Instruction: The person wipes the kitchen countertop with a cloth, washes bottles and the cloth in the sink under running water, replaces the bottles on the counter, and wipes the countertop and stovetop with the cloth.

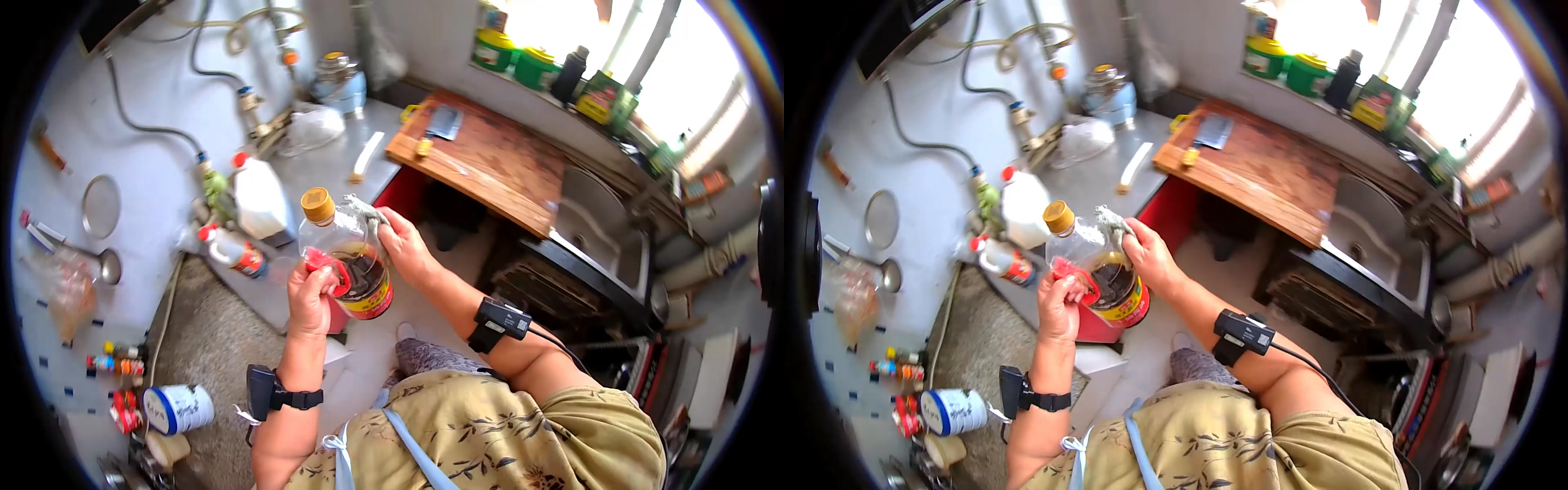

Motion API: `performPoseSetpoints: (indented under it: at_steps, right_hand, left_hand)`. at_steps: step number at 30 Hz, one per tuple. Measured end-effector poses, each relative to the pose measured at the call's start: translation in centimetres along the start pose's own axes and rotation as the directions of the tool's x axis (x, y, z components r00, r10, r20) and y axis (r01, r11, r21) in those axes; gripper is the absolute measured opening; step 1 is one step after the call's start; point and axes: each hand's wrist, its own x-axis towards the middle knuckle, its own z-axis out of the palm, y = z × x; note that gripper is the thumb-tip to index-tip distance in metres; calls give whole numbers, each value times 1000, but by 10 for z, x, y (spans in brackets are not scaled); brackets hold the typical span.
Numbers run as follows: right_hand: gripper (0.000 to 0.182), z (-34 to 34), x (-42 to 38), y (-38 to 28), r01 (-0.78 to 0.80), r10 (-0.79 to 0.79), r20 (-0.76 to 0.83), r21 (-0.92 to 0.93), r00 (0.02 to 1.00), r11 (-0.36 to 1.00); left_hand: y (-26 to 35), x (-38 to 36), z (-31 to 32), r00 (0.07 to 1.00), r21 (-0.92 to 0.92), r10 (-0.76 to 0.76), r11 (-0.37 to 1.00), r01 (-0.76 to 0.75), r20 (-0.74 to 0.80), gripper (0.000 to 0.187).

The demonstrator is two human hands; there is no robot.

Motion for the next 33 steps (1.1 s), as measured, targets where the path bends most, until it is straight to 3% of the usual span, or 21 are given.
performPoseSetpoints:
  at_steps: [1, 2, 4, 6, 7, 8, 10, 11, 12, 14, 15, 18, 20, 22, 25, 26, 28, 30, 32, 33]
  right_hand:
    - [26, -18, -16, 1, -44, 43, -54, -15, 998, 999]
    - [27, -40, -32, 10, 49, -85, -116, -284, 990, 958]
    - [29, -81, -61, 40, -57, -13, -220, -309, 976, 949]
    - [28, -121, -92, 37, -116, 49, -192, -354, 980, 928]
    - [28, -142, -107, 17, -330, 273, -207, -337, 940, 882]
    - [30, -173, -119, 29, -359, 293, -240, -309, 925, 880]
    - [32, -212, -134, 15, -376, 329, -342, -80, 880, 923]
    - [34, -236, -139, 6, -354, 267, -435, -131, 860, 926]
    - [41, -271, -144, 15, -215, 126, -496, -127, 859, 968]
    - [50, -325, -152, -19, -276, 125, -732, -89, 670, 957]
    - [52, -365, -156, -20, -264, 117, -773, -68, 624, 962]
    - [54, -483, -169, -35, -145, 69, -848, -9, 526, 989]
    - [49, -560, -179, -56, -143, 6, -880, -70, 475, 987]
    - [44, -636, -190, -64, -140, -53, -894, -128, 444, 982]
    - [39, -730, -199, -84, -270, -143, -919, -252, 367, 929]
    - [39, -753, -201, -88, -267, -140, -922, -246, 360, 932]
    - [40, -795, -200, -94, -469, -275, -887, -435, 371, 769]
    - [45, -836, -200, -99, -466, -254, -877, -440, 408, 767]
    - [52, -870, -196, -96, -521, -423, -760, -648, 494, 555]
    - [61, -881, -196, -99, -545, -351, -760, -642, 547, 539]
  left_hand:
    - [-11, 0, 8, 999, -17, -21, 1000, 21, 38, 11]
    - [-22, 2, 17, 996, -32, -41, 999, 43, 76, 12]
    - [-39, 11, 36, 992, -111, -93, 989, 102, 83, 8]
    - [-52, 20, 65, 959, -153, -87, 979, 132, 268, 8]
    - [-56, 22, 88, 941, -128, -128, 976, 175, 314, 8]
    - [-63, 25, 113, 920, -104, -141, 976, 191, 367, 7]
    - [-79, 31, 148, 869, -73, -194, 965, 254, 454, 3]
    - [-87, 35, 169, 854, -61, -204, 963, 264, 478, 3]
    - [-96, 36, 194, 837, -30, -242, 955, 294, 490, 4]
    - [-121, 40, 248, 810, 12, -285, 946, 325, 513, 6]
    - [-136, 42, 274, 795, 15, -313, 934, 358, 519, 8]
    - [-197, 58, 348, 712, 77, -373, 908, 411, 595, 16]
    - [-232, 60, 412, 727, 145, -438, 890, 431, 529, 18]
    - [-266, 68, 467, 666, 189, -432, 893, 408, 608, 25]
    - [-315, 85, 549, 670, 247, -458, 886, 391, 584, 27]
    - [-327, 88, 572, 650, 287, -506, 861, 421, 567, 28]
    - [-352, 94, 618, 622, 345, -561, 828, 443, 546, 29]
    - [-376, 100, 658, 552, 442, -617, 787, 431, 561, 29]
    - [-398, 105, 687, 491, 498, -677, 736, 458, 549, 31]
    - [-409, 108, 700, 474, 522, -701, 713, 468, 532, 30]
